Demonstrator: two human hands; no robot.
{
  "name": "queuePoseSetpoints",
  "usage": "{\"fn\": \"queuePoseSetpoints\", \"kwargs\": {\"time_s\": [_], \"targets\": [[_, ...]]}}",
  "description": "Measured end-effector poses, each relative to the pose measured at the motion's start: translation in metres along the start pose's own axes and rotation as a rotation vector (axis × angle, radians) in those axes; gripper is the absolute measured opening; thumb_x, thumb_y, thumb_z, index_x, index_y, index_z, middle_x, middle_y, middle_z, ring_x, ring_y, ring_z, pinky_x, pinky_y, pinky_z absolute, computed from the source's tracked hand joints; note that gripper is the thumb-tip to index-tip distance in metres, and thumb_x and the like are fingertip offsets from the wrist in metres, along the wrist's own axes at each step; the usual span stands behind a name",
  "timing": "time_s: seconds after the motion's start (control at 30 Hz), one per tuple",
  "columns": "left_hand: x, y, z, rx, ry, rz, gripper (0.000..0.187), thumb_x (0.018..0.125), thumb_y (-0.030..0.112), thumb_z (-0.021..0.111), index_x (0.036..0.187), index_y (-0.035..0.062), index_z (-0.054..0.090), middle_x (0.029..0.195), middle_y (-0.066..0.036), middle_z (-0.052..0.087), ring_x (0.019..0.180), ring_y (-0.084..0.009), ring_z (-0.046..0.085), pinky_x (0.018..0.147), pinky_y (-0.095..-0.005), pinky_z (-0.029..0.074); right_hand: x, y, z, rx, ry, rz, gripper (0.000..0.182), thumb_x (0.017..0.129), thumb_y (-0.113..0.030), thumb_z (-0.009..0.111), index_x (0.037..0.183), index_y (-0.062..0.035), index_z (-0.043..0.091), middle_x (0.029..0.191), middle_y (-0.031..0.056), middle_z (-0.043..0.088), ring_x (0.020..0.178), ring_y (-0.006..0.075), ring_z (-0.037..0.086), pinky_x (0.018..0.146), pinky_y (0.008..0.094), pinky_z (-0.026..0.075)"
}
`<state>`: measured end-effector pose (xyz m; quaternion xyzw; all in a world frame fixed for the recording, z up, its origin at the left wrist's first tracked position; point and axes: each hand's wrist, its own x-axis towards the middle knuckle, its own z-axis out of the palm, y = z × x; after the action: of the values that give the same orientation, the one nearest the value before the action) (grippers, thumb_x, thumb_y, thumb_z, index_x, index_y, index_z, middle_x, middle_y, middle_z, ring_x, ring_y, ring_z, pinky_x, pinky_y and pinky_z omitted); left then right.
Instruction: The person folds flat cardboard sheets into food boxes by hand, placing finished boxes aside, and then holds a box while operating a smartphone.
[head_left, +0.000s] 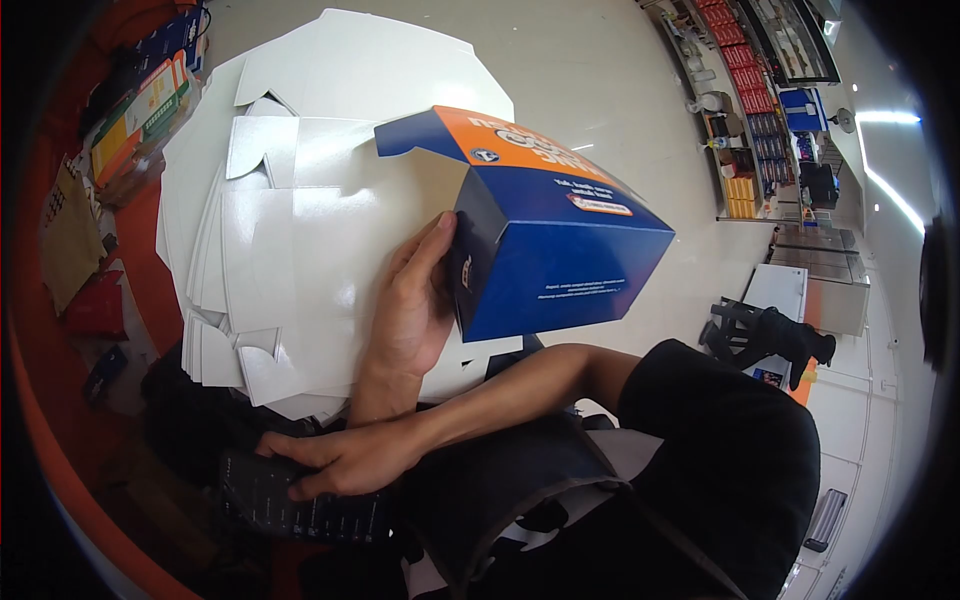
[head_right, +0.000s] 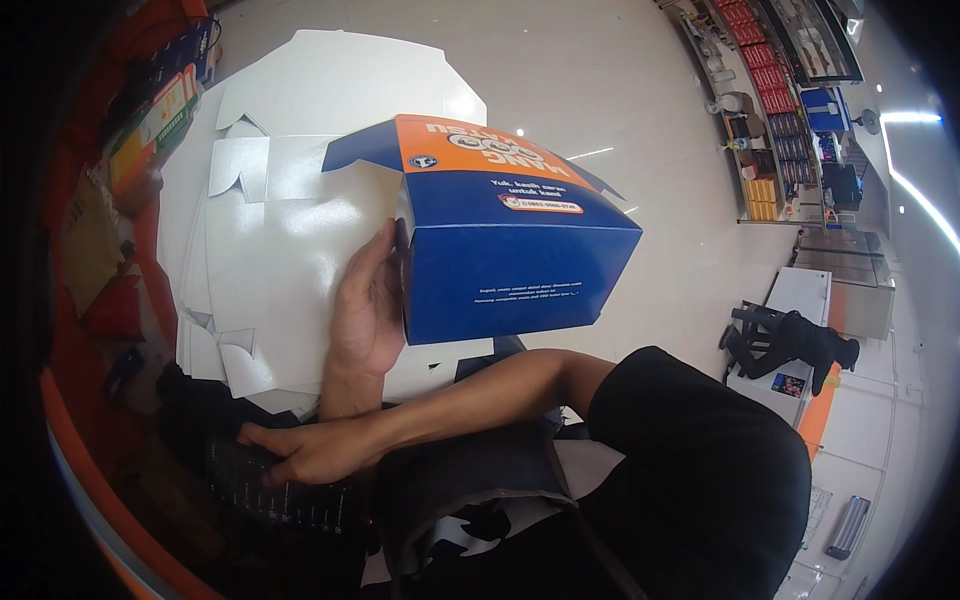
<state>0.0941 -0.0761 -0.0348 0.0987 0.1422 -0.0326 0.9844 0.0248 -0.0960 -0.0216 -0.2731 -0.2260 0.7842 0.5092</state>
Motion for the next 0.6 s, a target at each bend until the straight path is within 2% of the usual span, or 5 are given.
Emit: {"fn": "queuePoseSetpoints", "kwargs": {"time_s": [0.2,0.37,0.47,0.6], "targets": [[-0.001,0.0,0.002,-0.003,0.003,0.003,0.029,0.104,0.025,0.055,0.121,0.0026,0.063,0.111,-0.003,0.068,0.1,-0.0091,0.063,0.09,-0.0267,0.049,0.0,-0.002,0.001,0.031,0.009,0.007,0.049,0.104,-0.026,0.052,0.142,-0.0048,0.028,0.121,0.0133,0.051,0.118,0.0194,0.047,0.102,0.0329,0.038],[0.0,0.001,0.0,-0.007,-0.033,-0.003,0.029,0.104,0.025,0.054,0.121,0.0025,0.063,0.111,-0.003,0.068,0.1,-0.0091,0.062,0.089,-0.0266,0.049,-0.004,-0.012,0.002,0.001,0.023,0.078,0.051,0.107,-0.039,0.045,0.143,-0.0067,0.029,0.127,0.0145,0.051,0.123,0.0215,0.047,0.105,0.0332,0.036],[0.0,0.001,-0.001,0.001,-0.035,-0.01,0.03,0.104,0.025,0.054,0.121,0.0023,0.063,0.111,-0.003,0.068,0.1,-0.0092,0.062,0.089,-0.0266,0.049,-0.002,-0.006,0.003,-0.029,0.097,0.093,0.052,0.107,-0.042,0.044,0.142,-0.0073,0.03,0.126,0.0146,0.052,0.123,0.0219,0.047,0.105,0.033,0.036],[0.0,-0.001,-0.001,0.009,-0.007,0.005,0.03,0.104,0.025,0.054,0.121,0.0022,0.063,0.111,-0.003,0.068,0.101,-0.0094,0.062,0.089,-0.0268,0.049,-0.002,-0.004,0.003,-0.082,0.095,0.086,0.051,0.107,-0.042,0.045,0.142,-0.0075,0.031,0.125,0.0145,0.053,0.122,0.0212,0.048,0.105,0.0327,0.037]]}}
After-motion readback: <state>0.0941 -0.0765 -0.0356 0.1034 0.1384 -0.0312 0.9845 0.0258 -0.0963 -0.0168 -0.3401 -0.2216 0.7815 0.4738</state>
